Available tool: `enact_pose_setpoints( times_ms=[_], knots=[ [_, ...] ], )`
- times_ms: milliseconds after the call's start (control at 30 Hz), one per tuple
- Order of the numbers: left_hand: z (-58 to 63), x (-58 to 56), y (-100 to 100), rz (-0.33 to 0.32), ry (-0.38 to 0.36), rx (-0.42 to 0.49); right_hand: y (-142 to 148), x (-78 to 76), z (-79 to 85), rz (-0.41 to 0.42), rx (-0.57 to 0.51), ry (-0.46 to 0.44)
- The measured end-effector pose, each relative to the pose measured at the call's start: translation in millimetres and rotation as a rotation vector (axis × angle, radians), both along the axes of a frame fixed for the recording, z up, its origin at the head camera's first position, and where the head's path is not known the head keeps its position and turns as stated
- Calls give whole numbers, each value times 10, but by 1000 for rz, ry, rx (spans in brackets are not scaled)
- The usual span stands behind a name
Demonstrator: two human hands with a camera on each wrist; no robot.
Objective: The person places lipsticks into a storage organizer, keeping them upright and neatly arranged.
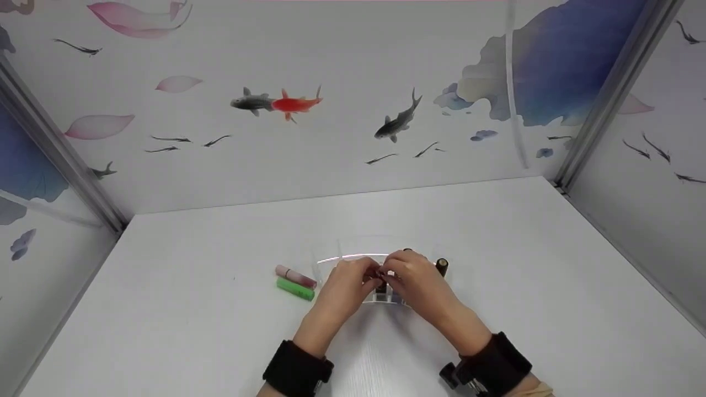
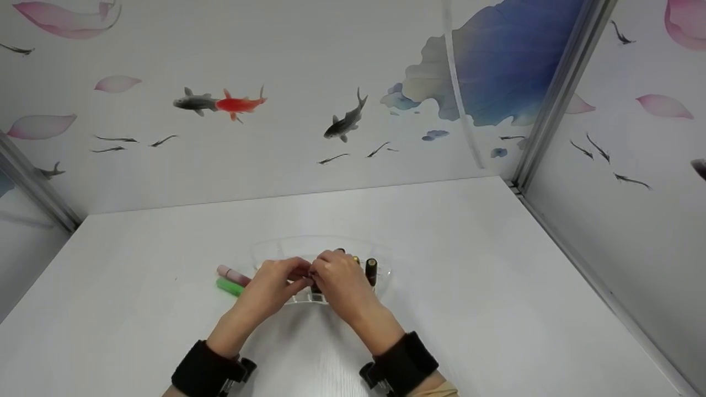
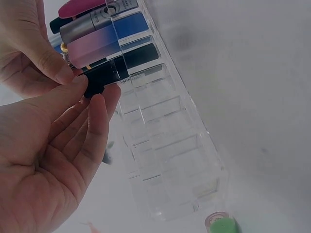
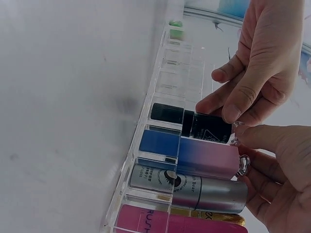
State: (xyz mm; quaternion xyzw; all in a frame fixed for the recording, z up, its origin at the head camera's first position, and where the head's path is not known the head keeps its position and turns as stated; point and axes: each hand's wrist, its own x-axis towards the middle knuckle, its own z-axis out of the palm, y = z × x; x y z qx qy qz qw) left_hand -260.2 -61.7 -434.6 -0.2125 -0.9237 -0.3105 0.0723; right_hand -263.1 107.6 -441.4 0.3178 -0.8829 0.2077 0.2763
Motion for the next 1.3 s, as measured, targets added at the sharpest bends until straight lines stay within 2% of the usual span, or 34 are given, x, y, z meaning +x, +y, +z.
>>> enact_pose_setpoints(
  times_ms=[233, 600, 1000, 1133, 1300],
  knots=[
    [0, 1, 6, 5, -8, -4, -12, 2, -6, -1, 7, 25],
    [-24, 9, 4, 1, 5, -3, -10, 10, -19, 11, 3, 13],
    [-8, -5, 0, -17, 30, 0, 8, 19, 2, -13, 31, -39],
    [19, 3, -24, -21, 21, -3, 10, 25, 7, -10, 28, -65],
    [119, 15, -130, -18, -19, -9, 22, 32, 32, -2, -2, -96]
  ],
)
